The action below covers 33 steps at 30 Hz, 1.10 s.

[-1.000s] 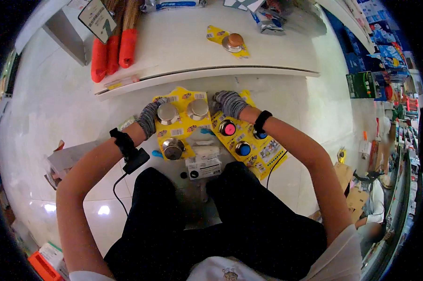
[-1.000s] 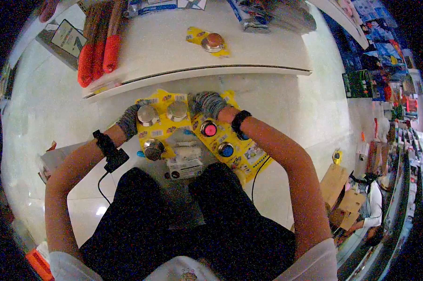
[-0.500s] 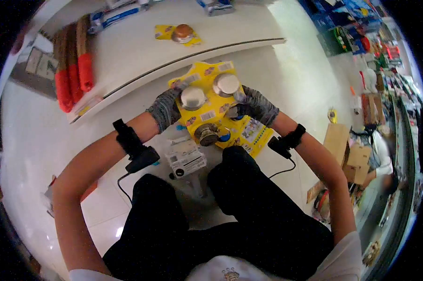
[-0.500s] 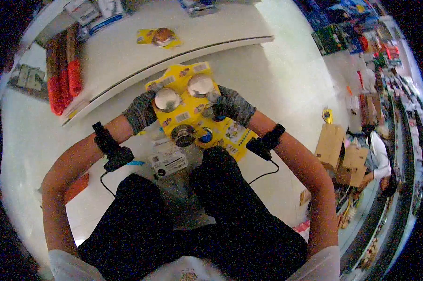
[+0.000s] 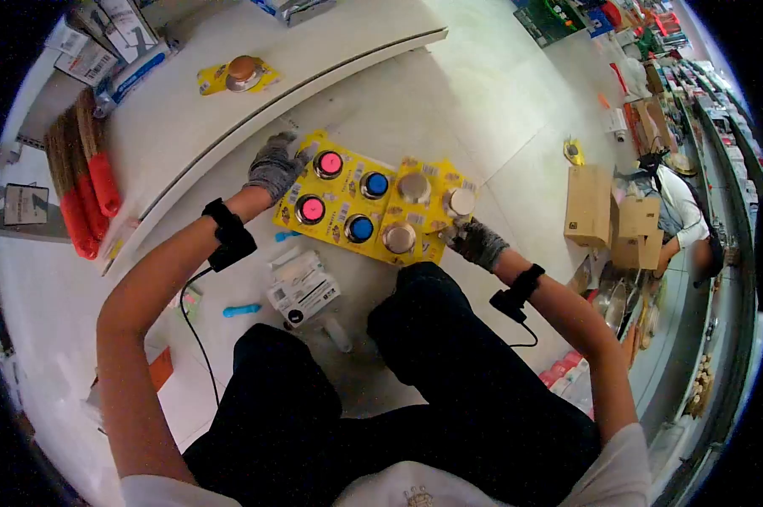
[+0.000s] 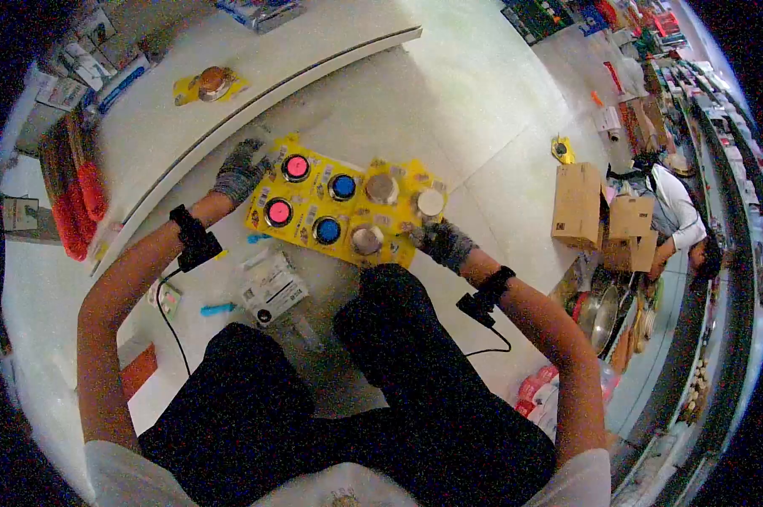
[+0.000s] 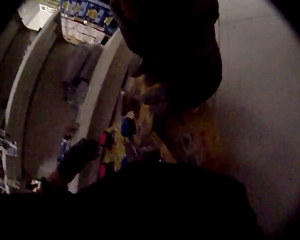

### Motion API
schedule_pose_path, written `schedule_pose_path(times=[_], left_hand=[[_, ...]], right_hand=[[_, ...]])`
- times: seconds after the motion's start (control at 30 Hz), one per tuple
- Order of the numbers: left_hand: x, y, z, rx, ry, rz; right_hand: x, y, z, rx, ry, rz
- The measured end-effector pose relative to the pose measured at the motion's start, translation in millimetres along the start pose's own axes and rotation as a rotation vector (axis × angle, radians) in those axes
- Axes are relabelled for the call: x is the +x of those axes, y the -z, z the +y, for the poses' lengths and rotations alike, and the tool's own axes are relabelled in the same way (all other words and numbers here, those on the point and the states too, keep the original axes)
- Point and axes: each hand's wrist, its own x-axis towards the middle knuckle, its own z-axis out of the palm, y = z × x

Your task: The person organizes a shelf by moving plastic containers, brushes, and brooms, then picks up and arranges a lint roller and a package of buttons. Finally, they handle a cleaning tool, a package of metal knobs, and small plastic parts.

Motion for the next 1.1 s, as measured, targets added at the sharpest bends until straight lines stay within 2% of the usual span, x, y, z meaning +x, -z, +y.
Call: schedule_pose_path(times=[0.03,0.07,0.1,0.13,0.2,0.23,0.27,0.3,0.33,0.37,0.4,0.5,0.57,0.6,0.63,0.67,0.7,0.73,0.77,0.8,0.83,0.87,0.97,1.03,1.07,1.1], left_hand=[[-4,-6,-10,0.023,0.005,0.018],[-8,-17,-22,0.047,0.009,0.035],[-12,-25,-32,0.073,0.012,0.051],[-15,-28,-41,0.020,-0.023,-0.099],[-20,-26,-49,-0.084,-0.099,-0.396],[-26,-19,-35,-0.334,0.253,-0.573],[-33,-29,-42,-0.261,0.150,-0.448],[-34,-39,-48,-0.245,0.119,-0.404],[-35,-46,-51,-0.228,0.089,-0.360],[-32,-50,-56,-0.265,0.129,-0.399],[-31,-47,-55,-0.253,0.138,-0.412],[-38,-33,-40,-0.164,0.160,-0.415],[-43,-22,-24,-0.127,0.229,-0.422],[-45,-2,-8,-0.180,0.301,-0.483],[-47,13,0,-0.236,0.375,-0.545],[-50,1,-16,-0.232,0.325,-0.581],[-53,-7,-24,-0.221,0.288,-0.550],[-56,-11,-28,-0.209,0.249,-0.516],[-59,-13,-33,-0.194,0.208,-0.482],[-61,-11,-30,-0.112,0.298,-0.470],[-61,-14,-38,-0.106,0.241,-0.497],[-59,-28,-54,-0.103,0.186,-0.525],[-58,-67,-97,-0.096,0.069,-0.631],[-59,-25,-61,-0.374,0.283,-0.704],[-59,-35,-72,-0.500,0.366,-0.727],[-59,-57,-93,-0.629,0.449,-0.746]], right_hand=[[-3,-8,19,-0.040,0.049,-0.019],[-10,-17,42,0.093,0.128,-0.015],[-9,-19,14,0.752,-0.262,-0.001],[-7,-21,-15,1.429,-0.620,0.304],[-4,-27,6,1.313,-0.666,0.228],[0,-31,12,1.253,-0.687,0.194],[5,-35,18,1.067,-0.739,0.209],[11,-38,17,0.881,-0.798,0.216],[15,-35,10,0.560,-0.831,0.153],[20,-30,3,0.236,-0.849,0.091],[19,-23,-12,0.034,-0.742,0.031],[30,-16,-13,0.079,-0.637,0.071],[49,-20,53,0.353,-0.658,0.162],[57,-19,51,0.491,-0.669,0.205],[61,-14,49,0.452,-0.676,0.207],[63,-4,49,0.412,-0.683,0.211],[67,3,38,0.375,-0.690,0.215],[72,11,36,0.209,-0.690,0.134],[76,18,33,-0.115,-0.502,0.011],[76,28,22,-0.432,-0.306,-0.108],[76,38,6,-0.743,-0.099,-0.222],[82,47,-28,-1.027,-0.296,-0.420],[100,64,-104,-1.081,-0.159,-0.276],[139,59,-122,-1.090,-0.158,-0.094],[152,58,-142,-1.066,0.016,-0.063],[166,52,-176,-1.048,0.053,-0.027]])
